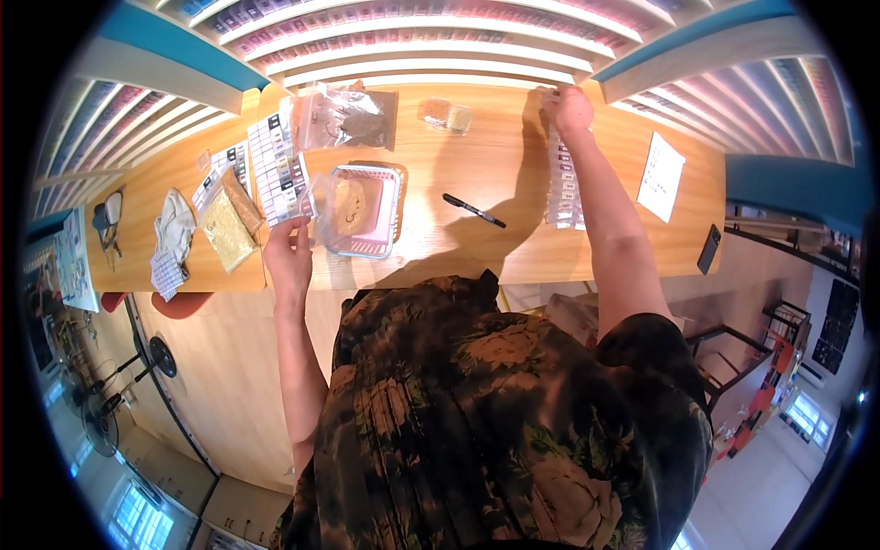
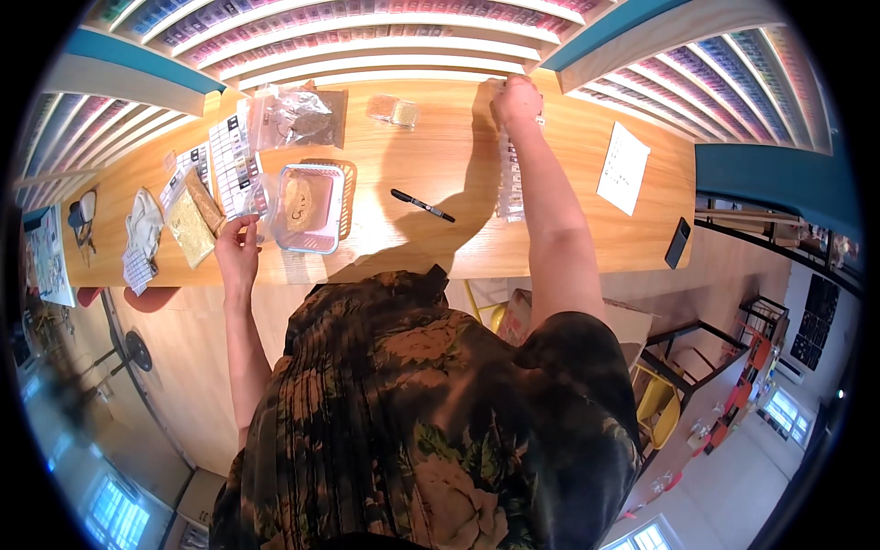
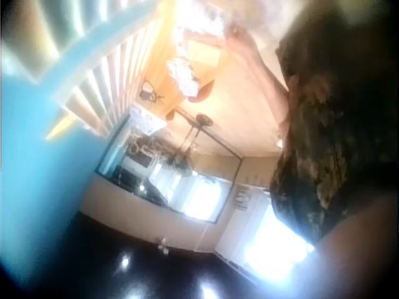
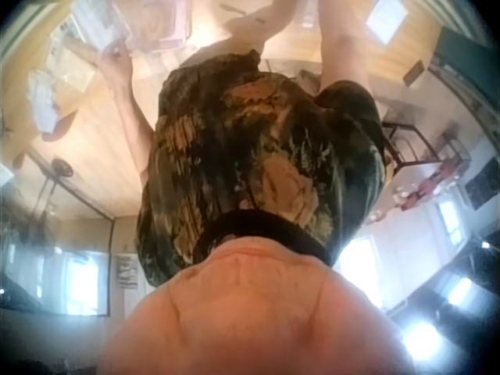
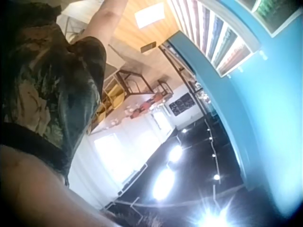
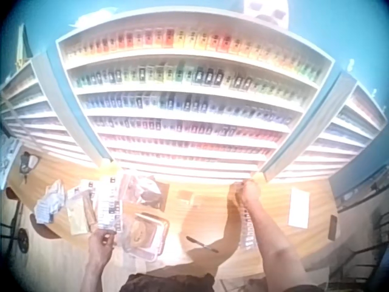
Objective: The person stands at a wooden counter and repeatedly scoops granular material from a pink basket into small clear plastic bags. They seal each bag and place it on the counter. The person handles multiple bags and the basket throughout the sequence.
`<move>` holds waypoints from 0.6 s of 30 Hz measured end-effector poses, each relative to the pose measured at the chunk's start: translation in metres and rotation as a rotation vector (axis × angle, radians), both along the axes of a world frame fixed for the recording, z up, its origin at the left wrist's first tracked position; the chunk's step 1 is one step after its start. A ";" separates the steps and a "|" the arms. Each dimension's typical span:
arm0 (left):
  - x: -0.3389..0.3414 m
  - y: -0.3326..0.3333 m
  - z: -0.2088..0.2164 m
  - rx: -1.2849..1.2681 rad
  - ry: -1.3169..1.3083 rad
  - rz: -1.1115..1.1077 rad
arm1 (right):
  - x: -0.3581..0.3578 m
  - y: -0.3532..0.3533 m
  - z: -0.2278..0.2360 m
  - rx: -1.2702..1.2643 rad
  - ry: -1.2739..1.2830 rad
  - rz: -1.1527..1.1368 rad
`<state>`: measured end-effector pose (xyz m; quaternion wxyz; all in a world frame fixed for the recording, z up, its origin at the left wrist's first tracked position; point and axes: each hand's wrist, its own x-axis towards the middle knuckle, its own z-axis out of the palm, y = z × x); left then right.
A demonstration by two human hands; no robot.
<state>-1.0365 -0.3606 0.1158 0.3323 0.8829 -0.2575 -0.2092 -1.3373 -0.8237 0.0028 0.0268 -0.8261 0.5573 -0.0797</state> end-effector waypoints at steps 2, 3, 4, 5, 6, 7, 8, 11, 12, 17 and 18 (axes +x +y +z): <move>0.000 -0.001 0.000 0.005 0.003 -0.006 | 0.006 0.004 0.002 0.028 -0.050 0.033; 0.000 -0.002 0.000 0.006 0.005 -0.010 | 0.009 0.006 0.004 0.043 -0.058 0.030; 0.000 -0.004 0.000 0.006 0.007 -0.013 | 0.012 0.009 0.005 0.057 -0.067 0.027; 0.000 -0.005 0.000 0.002 0.016 -0.014 | 0.016 0.011 0.006 0.071 -0.075 0.024; 0.000 -0.005 -0.001 -0.004 0.024 -0.013 | 0.020 0.015 0.007 0.086 -0.096 0.048; 0.000 -0.006 -0.002 -0.009 0.032 -0.011 | 0.024 0.020 0.010 0.100 -0.118 0.073; 0.000 -0.006 -0.003 -0.011 0.034 -0.012 | 0.028 0.023 0.010 0.115 -0.139 0.098; 0.002 -0.008 -0.006 -0.009 0.028 -0.024 | 0.046 0.038 0.012 0.136 -0.220 0.154; 0.002 -0.010 -0.005 -0.005 0.023 -0.034 | 0.050 0.043 0.015 0.155 -0.233 0.163; 0.001 -0.008 0.002 -0.007 0.026 -0.024 | 0.061 0.064 0.026 0.292 -0.127 0.209; 0.001 -0.007 0.002 -0.014 0.025 -0.026 | 0.062 0.070 0.034 0.325 -0.080 0.223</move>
